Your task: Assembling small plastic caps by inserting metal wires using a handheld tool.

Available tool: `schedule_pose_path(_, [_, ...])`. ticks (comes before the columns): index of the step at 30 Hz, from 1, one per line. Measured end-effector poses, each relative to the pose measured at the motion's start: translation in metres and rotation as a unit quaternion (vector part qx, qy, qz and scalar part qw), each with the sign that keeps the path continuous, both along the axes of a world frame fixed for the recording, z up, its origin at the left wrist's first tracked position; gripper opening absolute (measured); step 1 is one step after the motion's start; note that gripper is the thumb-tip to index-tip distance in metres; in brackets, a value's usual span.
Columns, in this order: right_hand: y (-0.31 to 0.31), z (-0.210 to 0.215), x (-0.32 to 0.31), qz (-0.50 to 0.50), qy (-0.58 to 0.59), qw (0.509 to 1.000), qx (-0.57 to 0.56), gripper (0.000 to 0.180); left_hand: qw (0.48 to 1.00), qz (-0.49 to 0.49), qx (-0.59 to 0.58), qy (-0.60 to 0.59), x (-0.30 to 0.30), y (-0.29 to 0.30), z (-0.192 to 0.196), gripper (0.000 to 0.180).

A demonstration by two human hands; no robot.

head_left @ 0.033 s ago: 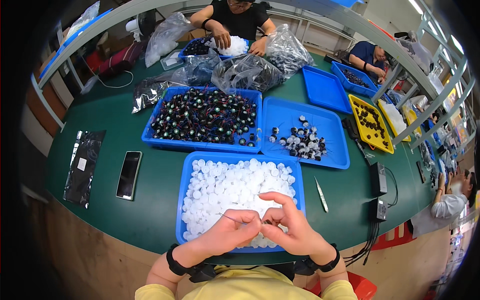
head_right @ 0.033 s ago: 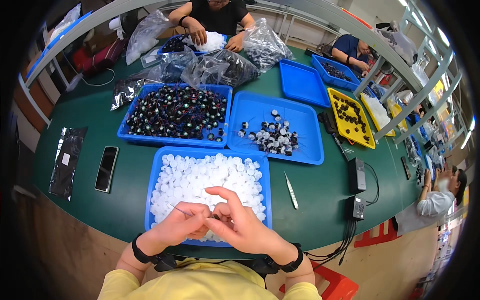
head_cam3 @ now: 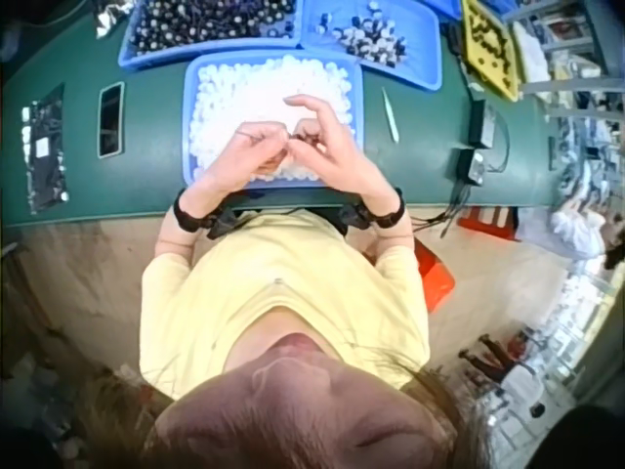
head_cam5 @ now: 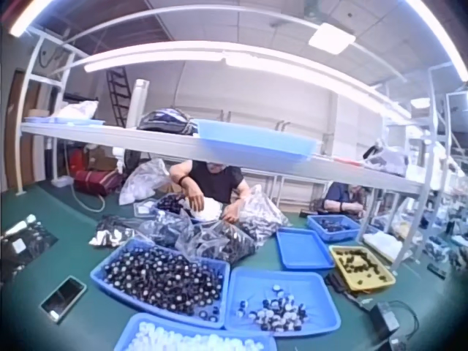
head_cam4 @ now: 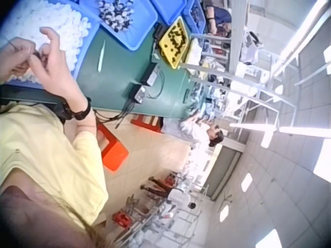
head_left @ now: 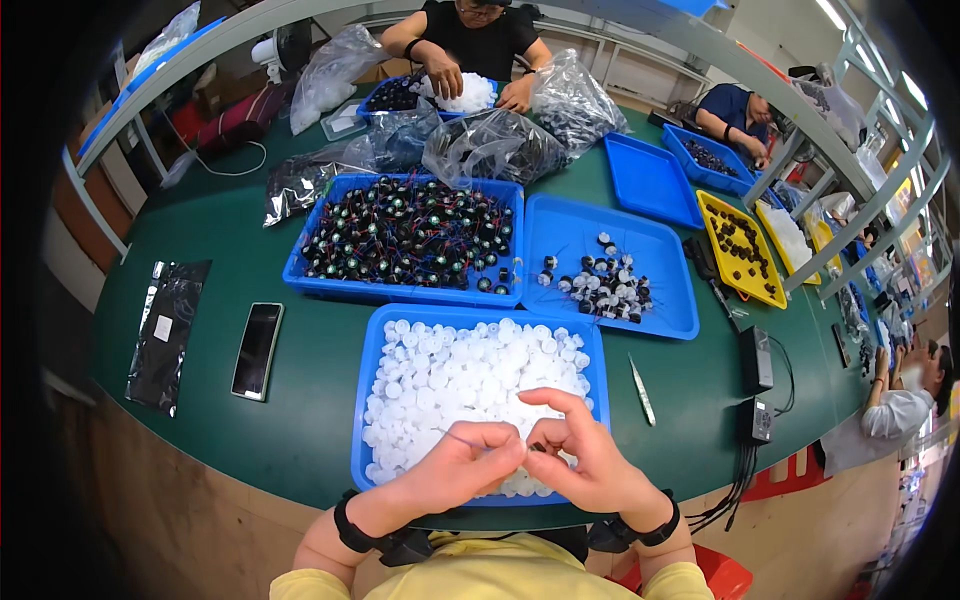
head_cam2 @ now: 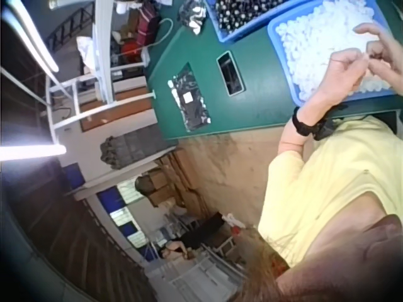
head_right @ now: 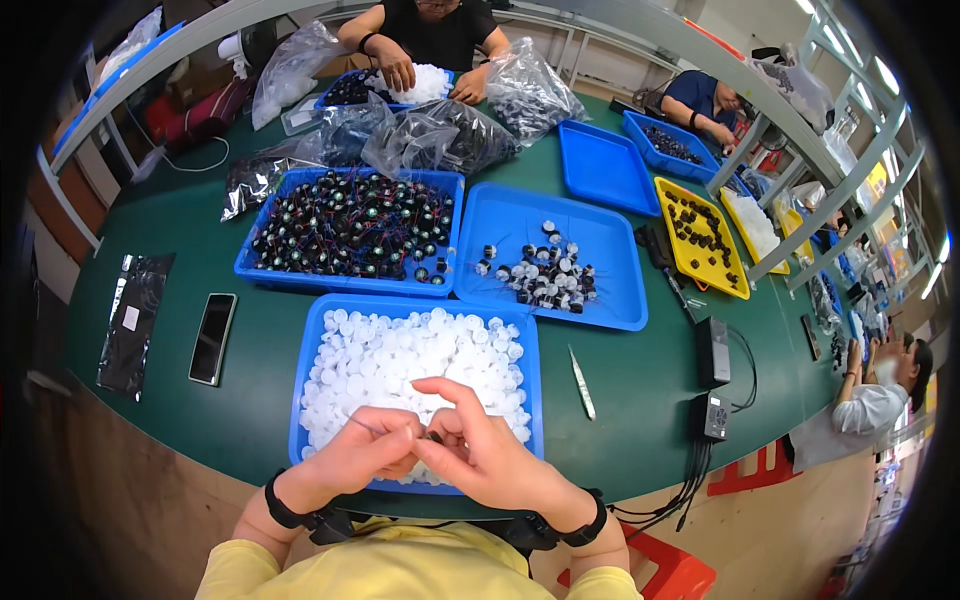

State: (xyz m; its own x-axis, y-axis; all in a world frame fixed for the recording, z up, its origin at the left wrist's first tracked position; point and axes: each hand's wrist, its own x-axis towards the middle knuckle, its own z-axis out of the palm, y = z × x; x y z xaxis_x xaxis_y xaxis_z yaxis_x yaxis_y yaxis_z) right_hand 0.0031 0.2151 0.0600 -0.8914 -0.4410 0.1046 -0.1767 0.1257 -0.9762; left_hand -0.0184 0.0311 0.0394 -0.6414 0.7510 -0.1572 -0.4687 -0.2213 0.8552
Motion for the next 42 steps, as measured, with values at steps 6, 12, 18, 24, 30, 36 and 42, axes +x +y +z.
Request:
schedule_pose_path(6, [0.008,0.005,0.011,0.024,-0.013,0.998,0.060,0.048,0.994,-0.020,0.044,-0.101,0.006,0.001,-0.010,0.022])
schedule_pose_path(12, [-0.001,0.001,0.006,-0.051,0.266,0.945,0.185,0.045,0.990,-0.002,0.050,-0.135,0.007,0.004,-0.016,0.017])
schedule_pose_path(18, [0.002,-0.008,0.008,-0.038,0.408,0.897,0.164,0.028,0.994,-0.009,0.037,-0.099,0.008,-0.001,-0.019,0.013])
schedule_pose_path(24, [0.007,-0.006,0.016,-0.034,-0.017,0.993,0.109,0.032,0.998,0.034,0.004,-0.045,0.015,-0.003,-0.018,0.013])
schedule_pose_path(30, [0.000,-0.007,0.010,-0.012,0.293,0.938,0.186,0.035,0.998,0.036,-0.002,-0.047,0.016,-0.001,-0.020,0.012])
schedule_pose_path(36, [0.004,-0.010,0.015,-0.037,0.250,0.953,0.166,0.024,0.972,0.115,-0.099,0.180,0.021,0.006,-0.021,0.010])
schedule_pose_path(42, [0.005,-0.006,0.020,-0.022,0.210,0.960,0.184,0.016,0.959,0.119,-0.139,0.218,0.022,0.003,-0.015,0.009])
